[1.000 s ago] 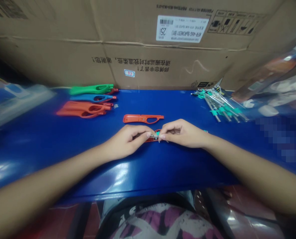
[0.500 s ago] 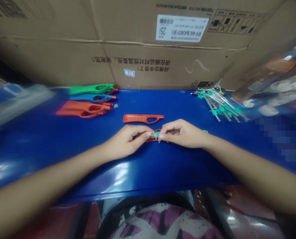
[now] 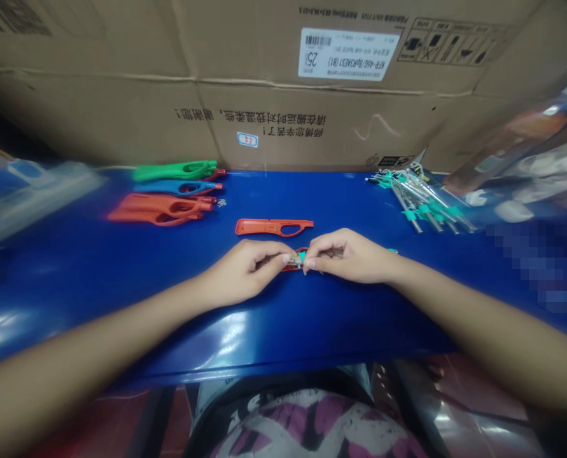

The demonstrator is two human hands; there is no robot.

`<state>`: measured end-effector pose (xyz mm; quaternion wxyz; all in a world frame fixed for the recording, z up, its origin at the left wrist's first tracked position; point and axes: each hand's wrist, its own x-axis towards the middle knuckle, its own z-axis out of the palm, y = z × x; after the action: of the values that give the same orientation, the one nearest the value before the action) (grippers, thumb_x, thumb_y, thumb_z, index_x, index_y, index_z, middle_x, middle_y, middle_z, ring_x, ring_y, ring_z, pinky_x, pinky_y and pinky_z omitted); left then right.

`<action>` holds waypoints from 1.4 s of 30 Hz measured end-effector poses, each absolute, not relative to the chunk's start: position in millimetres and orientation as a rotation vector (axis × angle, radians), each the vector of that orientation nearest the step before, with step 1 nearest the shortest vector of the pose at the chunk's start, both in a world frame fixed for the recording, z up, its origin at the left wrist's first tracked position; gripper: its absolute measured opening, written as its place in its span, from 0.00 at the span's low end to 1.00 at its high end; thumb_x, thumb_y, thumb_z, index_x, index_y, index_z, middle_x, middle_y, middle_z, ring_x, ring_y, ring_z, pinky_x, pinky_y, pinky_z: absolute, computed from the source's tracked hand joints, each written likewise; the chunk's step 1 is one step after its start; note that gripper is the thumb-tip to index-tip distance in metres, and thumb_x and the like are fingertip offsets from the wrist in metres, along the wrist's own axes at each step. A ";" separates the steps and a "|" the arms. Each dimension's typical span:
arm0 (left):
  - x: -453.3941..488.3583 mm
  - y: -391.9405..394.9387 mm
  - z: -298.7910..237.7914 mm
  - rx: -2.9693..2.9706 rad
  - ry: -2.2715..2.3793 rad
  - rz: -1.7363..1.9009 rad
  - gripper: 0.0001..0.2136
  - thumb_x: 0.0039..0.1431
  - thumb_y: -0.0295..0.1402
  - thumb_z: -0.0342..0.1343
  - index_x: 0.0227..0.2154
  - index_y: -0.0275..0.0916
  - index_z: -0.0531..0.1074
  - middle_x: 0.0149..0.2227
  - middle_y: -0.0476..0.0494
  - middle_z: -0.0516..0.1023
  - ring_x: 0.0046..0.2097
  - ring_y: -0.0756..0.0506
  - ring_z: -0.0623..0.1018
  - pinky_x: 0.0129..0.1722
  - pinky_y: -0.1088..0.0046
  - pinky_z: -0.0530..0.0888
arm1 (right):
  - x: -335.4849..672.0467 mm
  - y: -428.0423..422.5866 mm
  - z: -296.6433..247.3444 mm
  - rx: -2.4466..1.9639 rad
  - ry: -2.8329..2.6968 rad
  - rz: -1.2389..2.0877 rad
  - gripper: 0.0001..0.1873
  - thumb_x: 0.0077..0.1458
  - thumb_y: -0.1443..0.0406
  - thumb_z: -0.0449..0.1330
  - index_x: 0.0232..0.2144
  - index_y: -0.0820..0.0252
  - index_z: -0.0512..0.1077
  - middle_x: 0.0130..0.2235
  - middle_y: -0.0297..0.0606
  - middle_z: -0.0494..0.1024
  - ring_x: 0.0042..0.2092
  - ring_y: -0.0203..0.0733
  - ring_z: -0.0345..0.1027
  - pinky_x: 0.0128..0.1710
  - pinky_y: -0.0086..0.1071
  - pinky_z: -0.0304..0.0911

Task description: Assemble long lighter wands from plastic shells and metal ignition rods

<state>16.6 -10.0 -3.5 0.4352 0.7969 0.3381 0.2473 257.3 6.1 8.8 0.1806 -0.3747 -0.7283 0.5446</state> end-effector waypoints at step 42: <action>17.8 -9.9 -6.6 1.932 0.889 0.689 0.15 0.72 0.40 0.49 0.45 0.37 0.78 0.45 0.43 0.83 0.46 0.44 0.81 0.49 0.68 0.74 | 252.4 4.9 6.8 -1.154 -1.662 1.645 0.14 0.45 0.58 0.74 0.30 0.62 0.79 0.32 0.36 0.81 0.35 0.35 0.72 0.39 0.32 0.67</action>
<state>17.8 -9.9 -6.6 0.4377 0.7769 0.3578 0.2771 252.4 4.9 6.8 0.2638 -0.4270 -0.6146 0.6086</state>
